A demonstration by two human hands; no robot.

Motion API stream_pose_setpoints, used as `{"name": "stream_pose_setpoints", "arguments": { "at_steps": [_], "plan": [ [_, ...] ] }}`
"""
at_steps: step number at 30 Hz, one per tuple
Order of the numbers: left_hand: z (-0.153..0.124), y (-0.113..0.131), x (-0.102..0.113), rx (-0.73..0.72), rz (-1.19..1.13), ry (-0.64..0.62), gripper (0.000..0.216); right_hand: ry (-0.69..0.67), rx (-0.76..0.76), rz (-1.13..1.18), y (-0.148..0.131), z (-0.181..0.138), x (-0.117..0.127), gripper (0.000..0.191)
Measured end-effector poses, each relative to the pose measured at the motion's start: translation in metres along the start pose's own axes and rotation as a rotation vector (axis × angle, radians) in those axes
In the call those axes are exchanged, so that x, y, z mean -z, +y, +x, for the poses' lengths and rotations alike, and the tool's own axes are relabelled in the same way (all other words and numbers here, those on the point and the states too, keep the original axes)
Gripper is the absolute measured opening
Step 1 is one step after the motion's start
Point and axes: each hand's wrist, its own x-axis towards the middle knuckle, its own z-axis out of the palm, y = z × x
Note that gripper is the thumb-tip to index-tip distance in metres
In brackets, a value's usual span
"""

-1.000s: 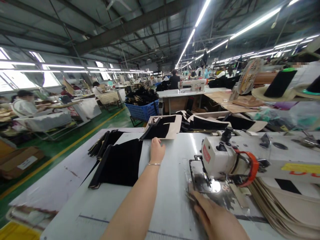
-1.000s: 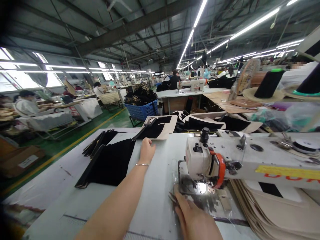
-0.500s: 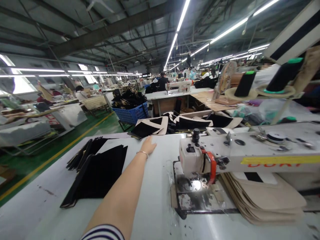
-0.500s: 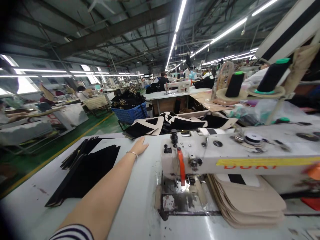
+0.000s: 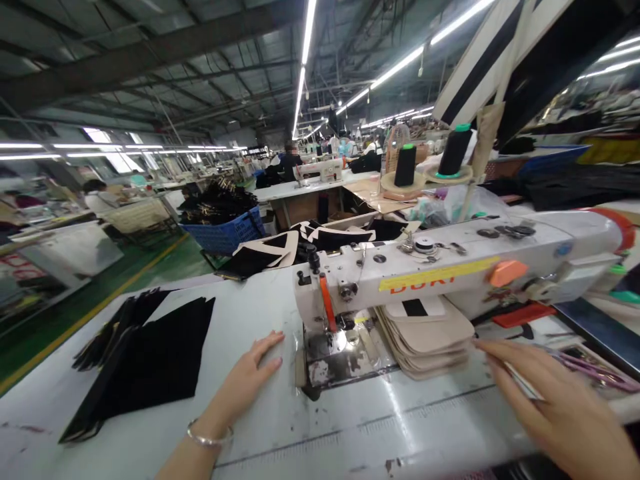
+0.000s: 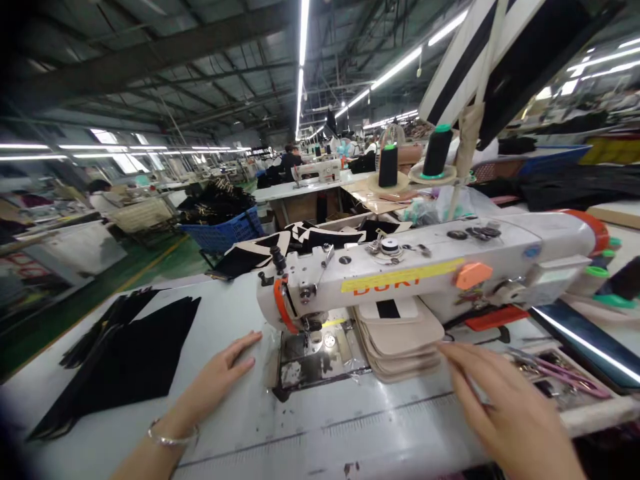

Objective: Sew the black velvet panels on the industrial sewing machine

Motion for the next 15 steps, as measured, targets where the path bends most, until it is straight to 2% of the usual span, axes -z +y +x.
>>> {"name": "stream_pose_setpoints", "arguments": {
  "at_steps": [2,4,6,8,11,15],
  "plan": [
    [-0.01,0.007,-0.009,-0.02,0.062,0.031,0.043,-0.107,0.089,-0.033,-0.037,0.026,-0.021,0.04],
    [-0.012,0.01,-0.015,-0.026,0.097,0.085,0.039,-0.155,0.072,-0.158,-0.064,0.054,-0.045,0.052],
    [-0.012,0.009,-0.018,-0.024,0.108,0.13,0.037,-0.163,0.03,-0.203,-0.079,0.077,-0.065,0.05],
    [-0.012,0.008,-0.018,-0.026,0.11,0.157,0.034,-0.175,-0.002,-0.229,-0.083,0.088,-0.077,0.041],
    [-0.014,0.008,-0.016,-0.032,0.1,0.182,0.031,-0.198,-0.004,-0.248,-0.078,0.083,-0.069,0.037],
    [-0.015,0.008,-0.016,-0.046,0.074,0.188,0.031,-0.219,0.117,-0.209,-0.064,0.039,-0.017,0.038]
  ]
}}
